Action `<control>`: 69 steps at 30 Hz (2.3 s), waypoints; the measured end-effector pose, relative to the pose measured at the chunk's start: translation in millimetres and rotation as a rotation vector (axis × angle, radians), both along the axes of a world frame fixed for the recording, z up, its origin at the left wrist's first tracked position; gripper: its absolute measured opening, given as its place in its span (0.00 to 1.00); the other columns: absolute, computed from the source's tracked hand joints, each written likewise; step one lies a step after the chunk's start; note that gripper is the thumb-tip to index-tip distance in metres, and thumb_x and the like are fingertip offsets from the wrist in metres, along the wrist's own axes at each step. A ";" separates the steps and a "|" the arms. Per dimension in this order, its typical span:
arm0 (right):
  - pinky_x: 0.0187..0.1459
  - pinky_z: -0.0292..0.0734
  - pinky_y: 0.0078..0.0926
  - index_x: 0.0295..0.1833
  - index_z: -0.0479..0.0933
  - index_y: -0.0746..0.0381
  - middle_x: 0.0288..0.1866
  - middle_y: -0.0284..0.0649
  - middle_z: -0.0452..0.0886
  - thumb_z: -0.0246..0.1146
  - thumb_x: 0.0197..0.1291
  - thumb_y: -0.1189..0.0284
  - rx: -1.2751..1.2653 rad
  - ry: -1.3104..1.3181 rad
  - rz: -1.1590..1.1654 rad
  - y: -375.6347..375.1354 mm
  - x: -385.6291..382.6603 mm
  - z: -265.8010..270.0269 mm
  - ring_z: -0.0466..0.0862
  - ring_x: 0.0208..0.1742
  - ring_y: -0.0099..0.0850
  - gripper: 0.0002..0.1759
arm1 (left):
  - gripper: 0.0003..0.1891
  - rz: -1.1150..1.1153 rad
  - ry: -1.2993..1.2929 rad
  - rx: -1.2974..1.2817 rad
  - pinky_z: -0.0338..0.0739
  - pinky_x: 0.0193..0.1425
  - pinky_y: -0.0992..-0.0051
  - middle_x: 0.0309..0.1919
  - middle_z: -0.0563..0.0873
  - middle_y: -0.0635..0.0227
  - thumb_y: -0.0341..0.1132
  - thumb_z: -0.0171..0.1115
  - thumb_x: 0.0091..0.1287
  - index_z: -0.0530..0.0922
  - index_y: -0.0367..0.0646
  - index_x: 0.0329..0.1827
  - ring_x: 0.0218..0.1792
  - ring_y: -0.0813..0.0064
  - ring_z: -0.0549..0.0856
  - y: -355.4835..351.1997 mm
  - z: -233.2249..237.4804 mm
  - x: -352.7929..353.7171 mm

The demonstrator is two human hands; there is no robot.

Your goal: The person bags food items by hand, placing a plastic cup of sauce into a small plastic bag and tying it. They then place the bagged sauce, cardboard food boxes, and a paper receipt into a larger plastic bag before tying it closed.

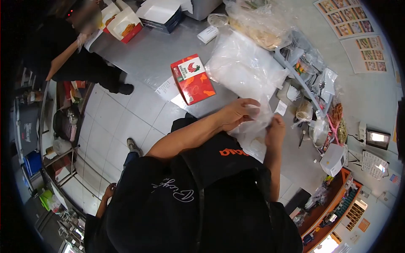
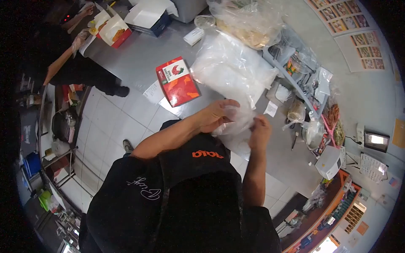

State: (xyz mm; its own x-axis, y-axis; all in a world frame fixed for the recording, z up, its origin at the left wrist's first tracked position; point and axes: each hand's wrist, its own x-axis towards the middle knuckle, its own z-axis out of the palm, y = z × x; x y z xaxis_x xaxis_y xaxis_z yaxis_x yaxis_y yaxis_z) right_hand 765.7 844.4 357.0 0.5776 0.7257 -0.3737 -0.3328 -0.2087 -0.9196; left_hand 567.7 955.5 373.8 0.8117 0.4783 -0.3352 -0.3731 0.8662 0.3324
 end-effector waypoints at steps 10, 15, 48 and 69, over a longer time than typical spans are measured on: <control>0.48 0.82 0.34 0.51 0.84 0.64 0.43 0.42 0.86 0.67 0.57 0.83 -0.283 -1.152 -0.340 -71.2 89.2 4.3 0.86 0.42 0.38 0.15 | 0.09 -0.063 0.448 1.244 0.70 0.28 0.71 0.21 0.79 0.67 0.23 0.66 0.57 0.84 0.43 0.40 0.22 0.74 0.78 -4.0 11.3 -6.6; 0.50 0.82 0.41 0.46 0.81 0.63 0.44 0.47 0.86 0.66 0.56 0.84 0.211 -1.606 0.231 -35.6 -20.4 68.1 0.87 0.43 0.44 0.12 | 0.04 0.278 0.547 1.390 0.77 0.44 0.66 0.32 0.86 0.61 0.27 0.65 0.64 0.87 0.43 0.38 0.40 0.62 0.86 -4.8 12.7 14.0; 0.76 0.65 0.43 0.82 0.56 0.64 0.77 0.53 0.67 0.64 0.68 0.67 0.149 -0.914 0.498 7.6 -17.7 -13.3 0.71 0.75 0.48 0.41 | 0.41 -0.114 1.165 1.955 0.83 0.34 0.55 0.57 0.80 0.39 0.22 0.58 0.63 0.58 0.48 0.83 0.30 0.47 0.87 -12.6 14.1 -44.4; 0.57 0.81 0.43 0.53 0.87 0.55 0.48 0.44 0.90 0.74 0.56 0.62 -0.660 -1.609 0.005 -124.4 410.8 -45.3 0.88 0.53 0.45 0.19 | 0.58 -0.461 1.238 1.557 0.77 0.69 0.54 0.69 0.77 0.46 0.27 0.86 0.39 0.65 0.45 0.80 0.67 0.39 0.77 -122.2 99.4 110.8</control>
State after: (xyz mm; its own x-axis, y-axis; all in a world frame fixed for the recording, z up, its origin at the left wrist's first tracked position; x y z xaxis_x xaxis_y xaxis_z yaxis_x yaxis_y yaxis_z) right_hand 1176.5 720.0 311.7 0.6372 0.7034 0.3151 0.7547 -0.6523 -0.0701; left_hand 678.5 833.3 473.2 0.6382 0.7153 -0.2848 0.7069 -0.3979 0.5848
